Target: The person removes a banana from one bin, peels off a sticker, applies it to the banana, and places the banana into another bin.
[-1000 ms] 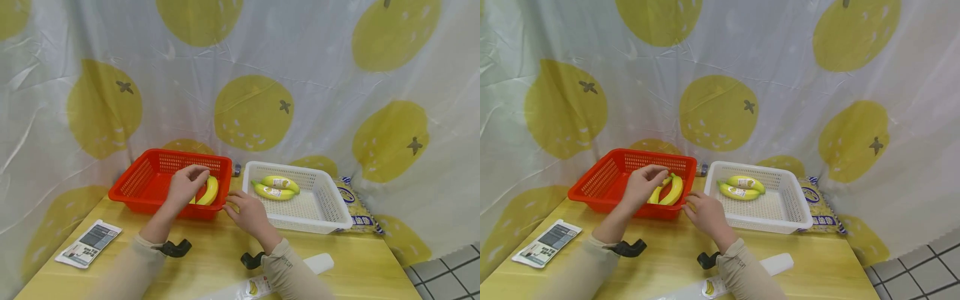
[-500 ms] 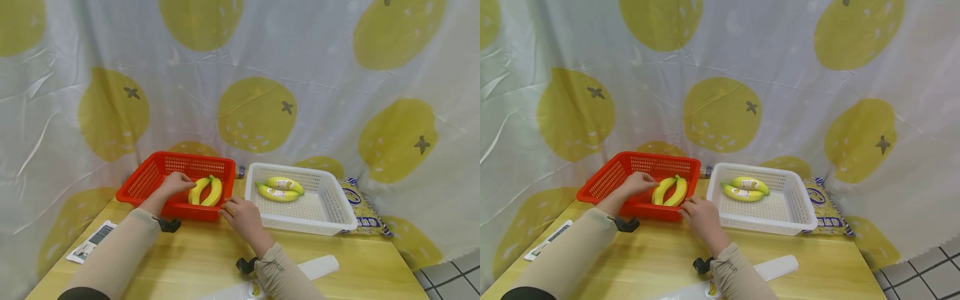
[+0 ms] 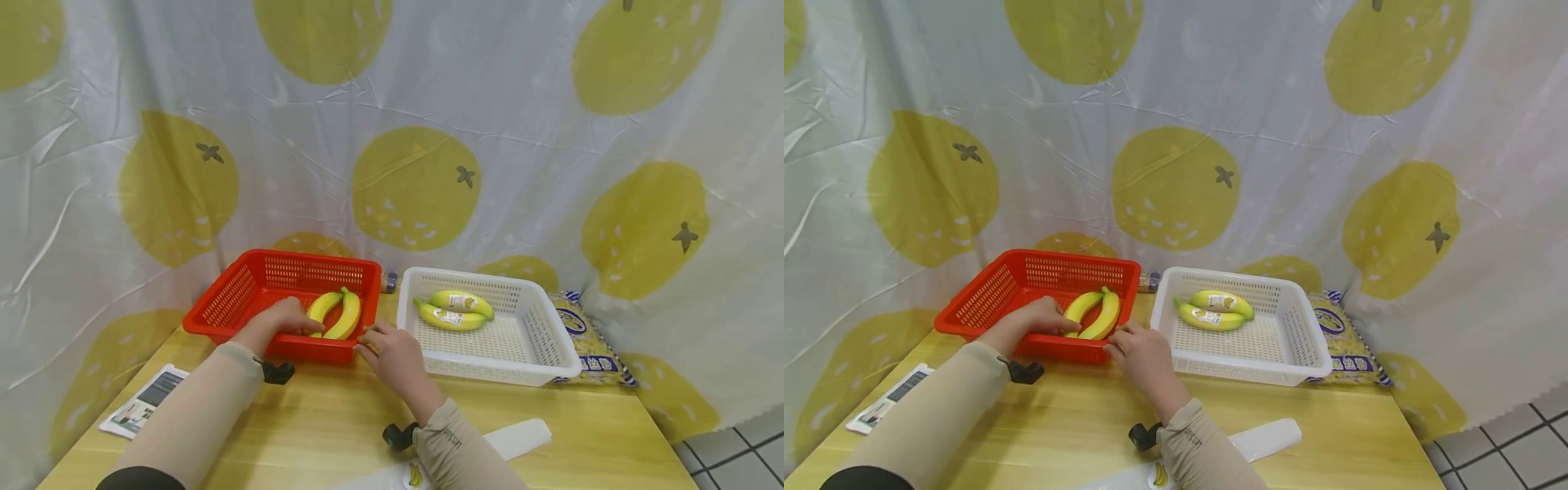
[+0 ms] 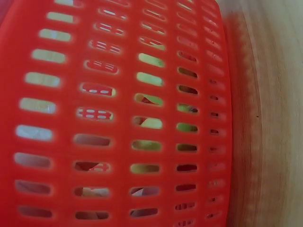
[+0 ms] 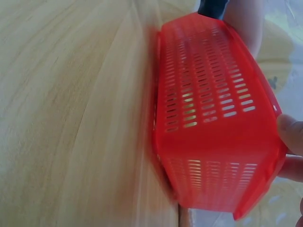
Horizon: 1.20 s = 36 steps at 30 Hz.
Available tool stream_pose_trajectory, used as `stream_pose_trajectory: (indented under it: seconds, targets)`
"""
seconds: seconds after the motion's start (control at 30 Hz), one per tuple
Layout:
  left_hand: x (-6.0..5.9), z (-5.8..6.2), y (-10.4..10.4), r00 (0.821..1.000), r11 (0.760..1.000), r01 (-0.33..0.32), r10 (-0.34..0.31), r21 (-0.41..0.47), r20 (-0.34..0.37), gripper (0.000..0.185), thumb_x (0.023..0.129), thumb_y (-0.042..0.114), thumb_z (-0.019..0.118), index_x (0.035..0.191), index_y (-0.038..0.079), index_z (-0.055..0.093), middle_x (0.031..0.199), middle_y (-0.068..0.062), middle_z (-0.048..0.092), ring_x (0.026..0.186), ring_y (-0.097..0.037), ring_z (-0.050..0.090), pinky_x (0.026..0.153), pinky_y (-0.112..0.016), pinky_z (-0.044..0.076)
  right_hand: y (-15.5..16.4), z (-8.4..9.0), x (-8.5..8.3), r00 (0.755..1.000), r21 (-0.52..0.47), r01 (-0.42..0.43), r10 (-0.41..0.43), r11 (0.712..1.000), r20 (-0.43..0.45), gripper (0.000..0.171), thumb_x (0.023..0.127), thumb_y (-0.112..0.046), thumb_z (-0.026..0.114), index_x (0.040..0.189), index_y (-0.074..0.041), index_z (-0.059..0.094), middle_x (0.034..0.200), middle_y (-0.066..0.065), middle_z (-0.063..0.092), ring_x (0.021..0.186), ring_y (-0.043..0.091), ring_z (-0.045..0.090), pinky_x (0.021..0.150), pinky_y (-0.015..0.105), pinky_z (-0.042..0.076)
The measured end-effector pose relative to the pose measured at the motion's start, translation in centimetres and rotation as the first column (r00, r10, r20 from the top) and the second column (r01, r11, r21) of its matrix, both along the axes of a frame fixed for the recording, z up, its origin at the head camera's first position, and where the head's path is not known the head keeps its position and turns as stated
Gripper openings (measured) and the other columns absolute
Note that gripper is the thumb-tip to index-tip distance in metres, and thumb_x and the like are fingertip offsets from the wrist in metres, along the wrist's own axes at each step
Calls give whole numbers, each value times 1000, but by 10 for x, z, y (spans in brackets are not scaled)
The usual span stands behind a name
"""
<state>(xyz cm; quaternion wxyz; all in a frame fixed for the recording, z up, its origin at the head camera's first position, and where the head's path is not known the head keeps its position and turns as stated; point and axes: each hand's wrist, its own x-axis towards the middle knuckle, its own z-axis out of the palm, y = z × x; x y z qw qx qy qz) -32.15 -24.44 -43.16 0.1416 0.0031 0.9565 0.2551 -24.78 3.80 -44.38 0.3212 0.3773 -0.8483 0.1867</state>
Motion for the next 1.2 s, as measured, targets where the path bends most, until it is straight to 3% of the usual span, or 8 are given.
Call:
stream_pose_trajectory:
  seconds: [0.17,0.4,0.63,0.8,0.93,1.2]
  targets:
    - [1,1,-1,999,1000,-13,14,16,-32,40,88,41,76,66,8,67,56,0,58,54,-14,52,59,-26,41,-1,0,0,1000,-7,1,-1,1000,5,15,87,-31,84,95,-19,81,94,-4,73,75,12,69,66,26,57]
    - [8,4,-3,990,989,-128,132,76,-44,34,86,35,72,85,4,59,72,-6,58,64,-20,55,61,-29,45,0,-2,0,1000,-27,-13,13,1000,-6,15,86,-30,85,95,-17,81,94,-4,73,74,13,69,65,27,57]
    - [13,9,-6,978,977,-188,196,100,-72,41,89,39,73,95,1,58,79,-9,52,74,-24,52,65,-31,44,0,0,1,1000,-34,-17,17,999,-16,15,86,-29,85,94,-18,81,95,-4,73,76,13,70,67,27,58]
    - [15,12,-10,975,972,-203,212,119,-64,41,89,41,73,91,2,59,78,-8,56,72,-23,54,65,-31,46,-2,-1,2,999,-34,-21,19,999,-39,15,84,-30,86,92,-18,81,94,-3,73,76,13,70,66,27,58]
    - [18,19,-20,974,977,-193,201,85,-100,40,90,41,72,85,3,59,75,-7,55,68,-22,53,62,-31,45,-3,-2,2,998,-31,-23,22,999,-51,14,85,-30,86,91,-19,80,93,-4,73,77,12,70,67,26,58]
    - [22,41,-43,954,980,-196,200,41,-225,39,91,41,69,70,7,65,64,-2,54,62,-21,51,58,-32,42,0,-2,0,1000,-25,-10,9,1000,-29,15,86,-31,85,93,-18,81,94,-4,72,77,12,70,66,26,58]
